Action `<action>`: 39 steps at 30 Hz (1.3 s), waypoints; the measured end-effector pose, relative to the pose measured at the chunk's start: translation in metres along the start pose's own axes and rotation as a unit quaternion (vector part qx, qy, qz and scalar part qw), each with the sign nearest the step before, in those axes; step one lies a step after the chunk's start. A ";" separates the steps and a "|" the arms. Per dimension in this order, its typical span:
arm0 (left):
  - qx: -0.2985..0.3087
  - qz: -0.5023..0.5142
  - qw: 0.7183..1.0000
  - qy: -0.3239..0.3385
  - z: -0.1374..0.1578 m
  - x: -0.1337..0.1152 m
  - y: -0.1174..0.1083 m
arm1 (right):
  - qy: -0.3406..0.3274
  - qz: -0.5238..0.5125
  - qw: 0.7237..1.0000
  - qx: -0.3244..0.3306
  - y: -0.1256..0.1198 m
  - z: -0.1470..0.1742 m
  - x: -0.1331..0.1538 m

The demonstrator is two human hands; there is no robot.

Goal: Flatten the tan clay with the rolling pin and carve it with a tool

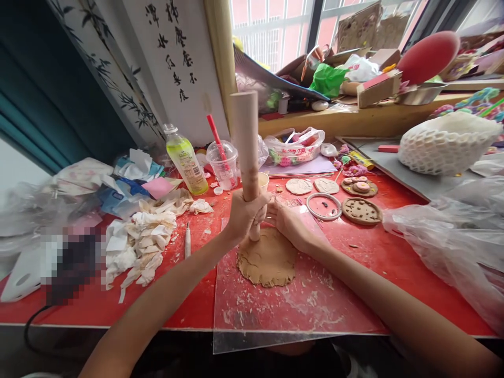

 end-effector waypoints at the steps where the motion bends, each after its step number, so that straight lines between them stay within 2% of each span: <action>1: 0.004 0.005 1.000 0.002 0.000 -0.003 0.001 | 0.005 -0.002 1.000 -0.002 0.000 0.000 0.000; 4: 0.021 0.009 0.997 0.073 0.002 -0.020 0.008 | 0.035 0.004 0.999 -0.038 -0.001 0.000 0.001; 6: 0.021 0.008 0.996 0.086 0.005 -0.022 0.010 | 0.043 0.009 0.998 -0.048 -0.001 0.000 0.002; 11: -0.027 -0.012 0.999 -0.028 0.007 0.004 0.006 | 0.016 0.018 1.000 -0.010 0.000 0.001 0.000; 13: -0.026 -0.016 1.000 -0.001 0.003 -0.001 0.008 | 0.016 0.018 1.000 -0.014 -0.001 0.001 -0.001; 15: -0.019 -0.013 0.998 0.060 0.001 -0.011 0.012 | 0.024 0.021 0.999 -0.031 -0.001 0.001 -0.001; 17: -0.019 -0.001 0.996 0.084 0.003 -0.014 0.013 | 0.029 0.024 0.998 -0.040 -0.002 0.001 -0.001; 22: -0.036 -0.034 0.998 -0.027 0.009 0.001 0.005 | 0.014 0.033 0.999 -0.016 -0.001 0.000 -0.002; 26: -0.009 -0.033 0.996 0.077 0.004 -0.017 0.001 | 0.036 0.037 0.998 -0.038 -0.002 0.002 0.000; 28: -0.015 -0.032 0.994 0.103 0.008 -0.015 -0.003 | 0.038 0.043 0.997 -0.043 -0.001 0.002 0.001; 30: -0.036 -0.030 0.996 0.079 0.014 -0.002 -0.009 | 0.030 0.052 0.998 -0.034 -0.001 0.003 0.002; 32: -0.020 -0.034 0.999 0.003 0.017 0.012 -0.011 | 0.019 0.058 0.998 -0.022 0.000 0.002 0.002; 34: 0.001 -0.042 0.999 -0.010 0.015 0.010 -0.007 | 0.018 0.056 0.998 -0.018 0.001 0.002 0.002; 37: 0.032 -0.032 0.996 0.076 0.009 -0.010 0.003 | 0.027 0.056 0.998 -0.024 0.002 0.003 0.005; 39: 0.025 -0.010 0.993 0.116 0.011 -0.014 0.007 | 0.018 0.079 0.996 -0.020 0.001 0.003 0.007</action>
Point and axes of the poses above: each hand's wrist, its own z-axis away from the middle knuckle, its own y-axis out of the palm, x = y × z, the point moved 2 cm from there along -z, towards the middle knuckle, and after that the axes turned 9 degrees about -y, right-handed, at the moved point
